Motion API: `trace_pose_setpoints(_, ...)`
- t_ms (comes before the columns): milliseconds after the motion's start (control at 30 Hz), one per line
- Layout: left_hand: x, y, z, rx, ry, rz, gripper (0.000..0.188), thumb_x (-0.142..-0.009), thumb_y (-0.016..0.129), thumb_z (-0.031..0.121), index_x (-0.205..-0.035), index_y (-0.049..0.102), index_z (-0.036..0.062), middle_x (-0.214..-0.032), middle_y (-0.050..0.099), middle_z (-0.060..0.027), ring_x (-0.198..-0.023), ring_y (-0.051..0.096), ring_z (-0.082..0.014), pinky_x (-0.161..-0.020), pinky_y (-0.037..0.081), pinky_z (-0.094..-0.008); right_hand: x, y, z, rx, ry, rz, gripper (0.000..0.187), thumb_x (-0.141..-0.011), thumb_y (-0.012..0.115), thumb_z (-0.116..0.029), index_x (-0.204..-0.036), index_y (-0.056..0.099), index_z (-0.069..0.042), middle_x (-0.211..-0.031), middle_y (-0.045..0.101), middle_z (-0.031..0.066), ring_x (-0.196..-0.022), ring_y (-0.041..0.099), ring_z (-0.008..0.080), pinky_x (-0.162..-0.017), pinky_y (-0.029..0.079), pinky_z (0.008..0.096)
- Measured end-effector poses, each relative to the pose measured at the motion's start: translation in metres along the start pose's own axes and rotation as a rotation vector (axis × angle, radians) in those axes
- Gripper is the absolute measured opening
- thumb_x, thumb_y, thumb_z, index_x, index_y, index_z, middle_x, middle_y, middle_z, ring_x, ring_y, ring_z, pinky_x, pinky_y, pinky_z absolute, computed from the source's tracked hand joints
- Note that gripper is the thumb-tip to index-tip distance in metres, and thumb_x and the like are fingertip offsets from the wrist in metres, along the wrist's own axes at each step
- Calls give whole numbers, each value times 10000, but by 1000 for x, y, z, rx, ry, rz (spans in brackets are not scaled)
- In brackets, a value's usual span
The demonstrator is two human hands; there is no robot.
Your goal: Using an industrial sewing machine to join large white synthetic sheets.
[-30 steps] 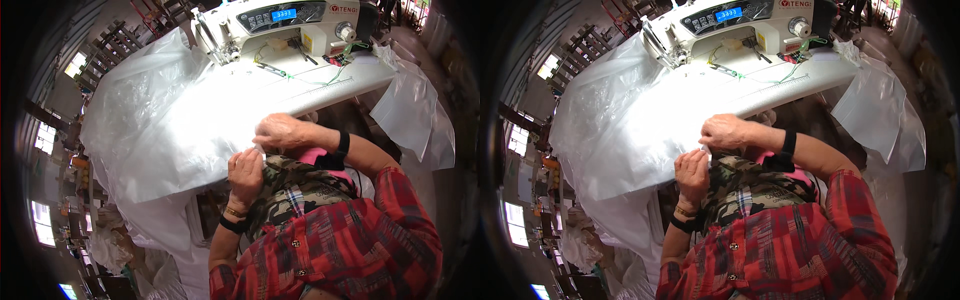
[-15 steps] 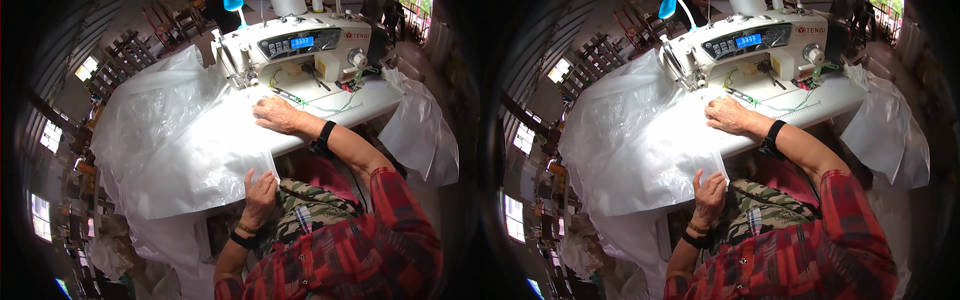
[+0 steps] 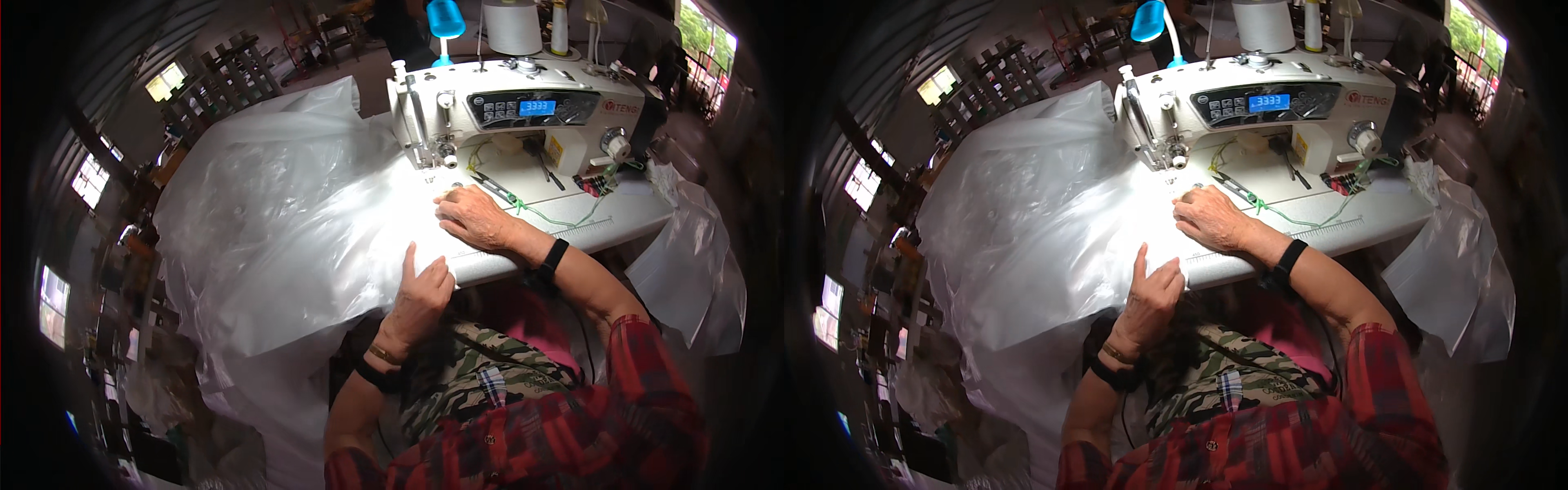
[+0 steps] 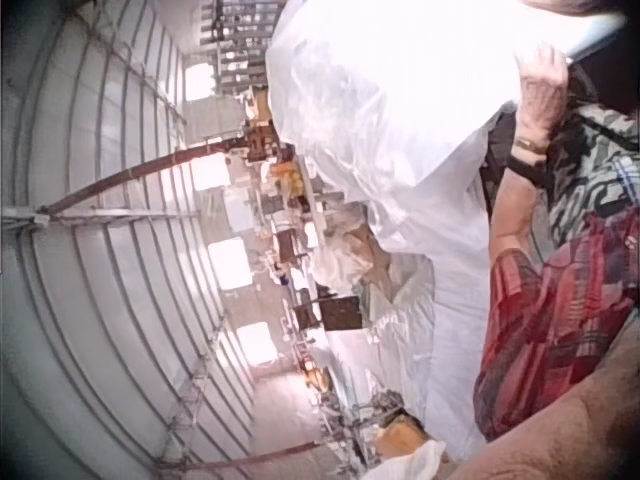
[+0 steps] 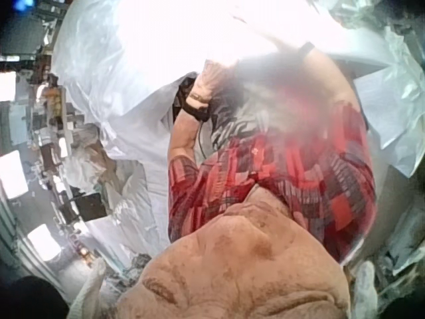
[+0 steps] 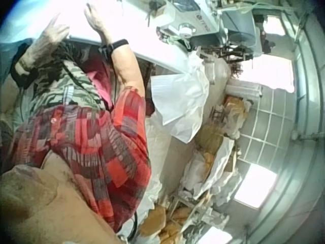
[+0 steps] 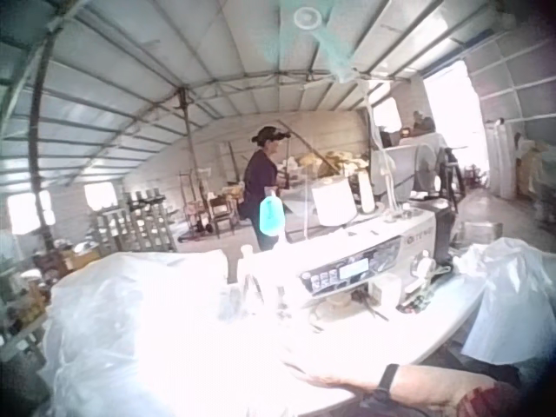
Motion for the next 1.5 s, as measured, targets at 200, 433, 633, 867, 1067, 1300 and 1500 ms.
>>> trace_pose_setpoints(200,-22,17,-38,-41,-41,-29,49,-785,550,34,-740,562,50,-773,533,-88,-796,614,-244,-1093,294,-643,-3,2,0,-95,-73,134,167,-890,585,-182,-954,649,-41,-1049,662,135,-1001,599,292,-870,426,437)
trace_pose_setpoints(433,-55,40,-76,39,-147,-5,59,-825,573,6,-772,578,31,-795,566,-121,-795,594,-324,-1019,372,-523,-3,2,12,-132,89,-7,245,-875,567,-189,-1045,664,-41,-1108,634,142,-1091,553,290,-921,391,419)
trace_pose_setpoints(633,-58,52,-97,330,-358,155,81,-803,663,38,-765,612,-13,-755,601,-154,-709,581,-318,-685,447,-403,-18,1,16,-180,153,-60,273,-856,629,-239,-1040,659,-39,-1083,620,131,-1083,537,293,-935,386,413)
trace_pose_setpoints(867,-55,51,-110,920,-798,26,166,-883,681,131,-849,682,-32,-751,661,-20,-692,560,-54,-637,461,-225,-23,3,19,-339,178,33,223,-862,667,-231,-893,668,-10,-876,644,142,-945,570,312,-874,432,425)
trace_pose_setpoints(1067,-64,48,-115,964,-891,41,235,-865,652,177,-832,700,-51,-694,649,-29,-656,561,-76,-606,453,-244,-22,3,16,-438,255,90,177,-828,698,-184,-842,664,-11,-845,654,163,-831,590,317,-784,464,430)
trace_pose_setpoints(1300,-71,53,-124,705,-900,-110,118,-833,690,83,-830,649,-27,-722,611,-1,-667,552,-63,-631,456,-207,-23,2,9,-413,323,93,174,-834,699,-167,-867,636,-8,-811,612,159,-800,599,323,-754,464,439)
trace_pose_setpoints(1500,-65,40,-118,660,-766,-76,163,-791,713,125,-841,650,-16,-852,644,-84,-795,603,-173,-724,485,-307,-21,3,10,-259,222,162,138,-860,669,-152,-881,667,-15,-839,633,144,-810,595,325,-774,459,441)
Point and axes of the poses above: each hand's wrist, its own x-axis away from the middle knuckle, its own y-axis out of the palm, z = x × y, the point moved 1 cm from there along -x, towards the middle knuckle
